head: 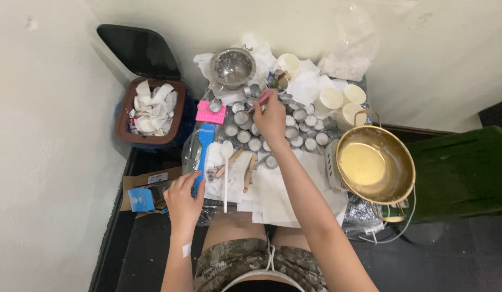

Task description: The person ladles melted wax from a brass pot and pours it into small metal candle molds arranged on a table. They wipe spilled wax with paper tissue, reposition the molds, and handle wicks while filling the molds one at a time.

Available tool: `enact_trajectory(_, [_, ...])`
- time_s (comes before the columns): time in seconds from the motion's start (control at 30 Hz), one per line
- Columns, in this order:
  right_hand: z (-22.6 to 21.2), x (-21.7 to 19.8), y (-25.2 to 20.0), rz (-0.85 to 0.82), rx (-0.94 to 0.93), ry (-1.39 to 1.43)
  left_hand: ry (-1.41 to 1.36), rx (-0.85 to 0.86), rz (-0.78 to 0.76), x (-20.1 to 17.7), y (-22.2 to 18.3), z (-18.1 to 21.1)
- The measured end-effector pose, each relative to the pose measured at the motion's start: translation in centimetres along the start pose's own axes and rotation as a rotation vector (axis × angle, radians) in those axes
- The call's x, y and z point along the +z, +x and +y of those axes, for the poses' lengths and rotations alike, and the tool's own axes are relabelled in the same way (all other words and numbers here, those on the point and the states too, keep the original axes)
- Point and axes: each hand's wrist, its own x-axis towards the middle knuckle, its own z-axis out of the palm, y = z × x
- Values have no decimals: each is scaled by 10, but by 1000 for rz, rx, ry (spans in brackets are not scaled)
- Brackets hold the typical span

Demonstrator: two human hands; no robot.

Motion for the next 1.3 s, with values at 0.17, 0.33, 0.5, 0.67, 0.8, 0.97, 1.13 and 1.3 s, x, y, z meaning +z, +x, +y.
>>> enact_trajectory(0.17, [7, 16, -5, -117, 51, -253, -37, -18, -12, 0, 7, -2])
enact_trajectory(0.33, [-24, -27, -22, -73, 193, -75, -63, -8, -20, 6, 42, 7])
enact_trajectory(0.5, [-16, -72, -95, 46, 64, -11, -137, 160, -56, 30, 108, 22])
enact_trajectory(0.67, [-3, -106, -160, 24, 222, 48, -164, 282, -131, 117, 174, 20])
enact_trajectory(0.8, [-2, -124, -198, -38, 354, 48, -64, 439, -188, 176, 217, 20])
enact_trajectory(0.97, [1, -137, -231, -77, 420, 71, 110, 419, -371, 200, 236, 19])
enact_trajectory(1.13, [16, -143, -245, -119, 522, 81, 75, 416, -369, 162, 233, 38])
enact_trajectory(1.3, [22, -144, -238, -210, 605, 111, -70, 427, -215, 147, 223, 40])
